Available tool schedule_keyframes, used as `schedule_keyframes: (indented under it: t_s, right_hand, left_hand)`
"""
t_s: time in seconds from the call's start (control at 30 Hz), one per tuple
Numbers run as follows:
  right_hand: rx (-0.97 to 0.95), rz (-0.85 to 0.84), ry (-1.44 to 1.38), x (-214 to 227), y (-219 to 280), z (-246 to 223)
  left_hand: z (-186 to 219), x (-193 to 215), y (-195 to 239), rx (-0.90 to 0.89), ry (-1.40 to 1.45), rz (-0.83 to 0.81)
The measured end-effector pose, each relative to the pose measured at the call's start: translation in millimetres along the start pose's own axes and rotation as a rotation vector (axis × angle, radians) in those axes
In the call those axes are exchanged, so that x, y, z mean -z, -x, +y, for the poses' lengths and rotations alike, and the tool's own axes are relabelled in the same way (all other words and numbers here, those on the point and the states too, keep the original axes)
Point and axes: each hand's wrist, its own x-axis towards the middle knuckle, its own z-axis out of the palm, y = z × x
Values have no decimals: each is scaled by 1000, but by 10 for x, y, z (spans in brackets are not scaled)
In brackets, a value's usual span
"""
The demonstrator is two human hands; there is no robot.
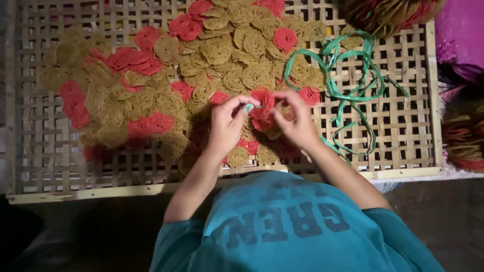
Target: The person repeatedly picks up small circular woven items from a wooden lattice tray and ties them with a green ribbon. The tied bundles are placed back on the tray among many similar untied items.
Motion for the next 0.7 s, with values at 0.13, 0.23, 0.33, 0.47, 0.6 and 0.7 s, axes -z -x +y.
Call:
schedule_keyframes:
  t_s: [0.13,0.23,0.33,0.47,0.6,0.7]
  right_hand:
    - [-125,-3,-18,333,-74,-107]
    - [162,-213,-65,374,-83,-156]
    - [-84,-264,-11,287,-82,-161]
    - [-56,-192,-114,386,-93,-63]
    - [-56,-144,139,770,173,68]
    - [-358,-273,629,1138,555,215]
  left_hand:
    - [251,-77,-59,-68,-76,-15]
    - [265,-191,-127,-131,-87,-48]
    - [166,-300,-130,-69,0,-32]
    - [-99,-363,-16,-369,-554,-185]
    - [-357,-320,87,-26,-423,-156]
    - [-437,-215,165,-2,-358,-118]
